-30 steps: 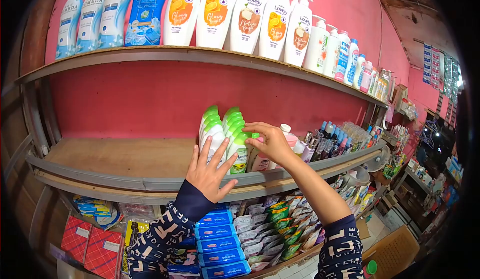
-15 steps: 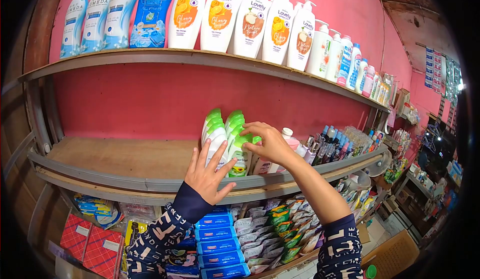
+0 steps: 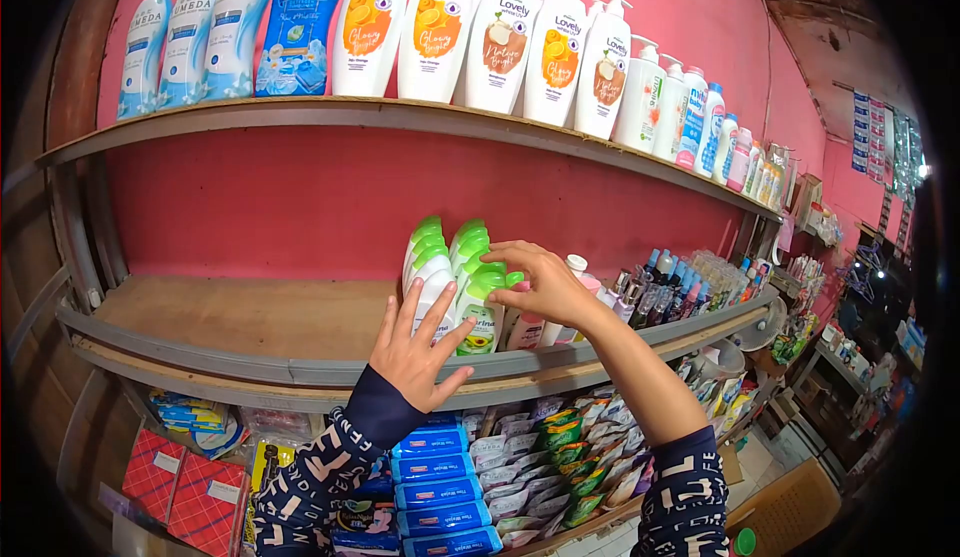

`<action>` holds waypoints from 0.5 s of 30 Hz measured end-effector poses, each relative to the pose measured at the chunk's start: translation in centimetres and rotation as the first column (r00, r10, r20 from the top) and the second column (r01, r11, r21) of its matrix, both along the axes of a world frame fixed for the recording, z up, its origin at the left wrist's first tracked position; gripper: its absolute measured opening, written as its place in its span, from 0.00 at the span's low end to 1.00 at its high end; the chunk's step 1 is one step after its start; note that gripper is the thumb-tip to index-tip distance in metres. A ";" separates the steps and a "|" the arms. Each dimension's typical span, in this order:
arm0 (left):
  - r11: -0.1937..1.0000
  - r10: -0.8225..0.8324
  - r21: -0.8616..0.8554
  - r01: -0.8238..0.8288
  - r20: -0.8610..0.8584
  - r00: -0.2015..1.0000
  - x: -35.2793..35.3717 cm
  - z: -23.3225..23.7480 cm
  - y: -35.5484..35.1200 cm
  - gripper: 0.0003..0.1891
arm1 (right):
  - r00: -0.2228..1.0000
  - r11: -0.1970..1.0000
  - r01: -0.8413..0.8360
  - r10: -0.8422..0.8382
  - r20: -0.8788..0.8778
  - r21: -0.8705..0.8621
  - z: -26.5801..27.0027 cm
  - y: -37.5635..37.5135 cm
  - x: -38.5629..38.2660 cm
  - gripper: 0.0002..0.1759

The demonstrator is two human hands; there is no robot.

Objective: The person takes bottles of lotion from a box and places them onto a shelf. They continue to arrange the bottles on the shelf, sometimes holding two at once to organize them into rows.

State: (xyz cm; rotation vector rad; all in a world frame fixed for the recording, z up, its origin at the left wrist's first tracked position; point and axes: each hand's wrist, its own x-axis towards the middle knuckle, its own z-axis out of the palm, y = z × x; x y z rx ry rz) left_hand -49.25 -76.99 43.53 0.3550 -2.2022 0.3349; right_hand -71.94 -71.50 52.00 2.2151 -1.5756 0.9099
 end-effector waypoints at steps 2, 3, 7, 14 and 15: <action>1.000 0.002 -0.003 -0.002 -0.003 1.000 0.0 0.1 0.1 0.28 | 1.000 1.000 -0.007 0.007 -0.012 -0.011 -0.1 -0.1 -0.2 0.28; 1.000 0.003 -0.006 -0.003 -0.005 1.000 0.0 0.2 0.2 0.27 | 1.000 1.000 -0.012 0.011 -0.022 -0.021 -0.2 -0.1 -0.2 0.29; 1.000 0.003 -0.012 -0.003 -0.009 1.000 -0.1 0.2 0.4 0.26 | 0.999 0.997 -0.034 0.033 -0.025 -0.064 0.0 0.2 -0.1 0.30; 0.998 -0.056 -0.018 0.057 0.057 0.997 -0.2 -0.5 2.0 0.27 | 0.996 0.993 0.011 -0.001 0.088 -0.116 2.1 2.7 -0.2 0.28; 0.993 -0.113 -0.018 0.114 0.065 0.992 -0.4 -1.0 2.8 0.27 | 0.993 0.989 0.007 0.010 0.114 -0.150 2.2 3.3 -0.5 0.27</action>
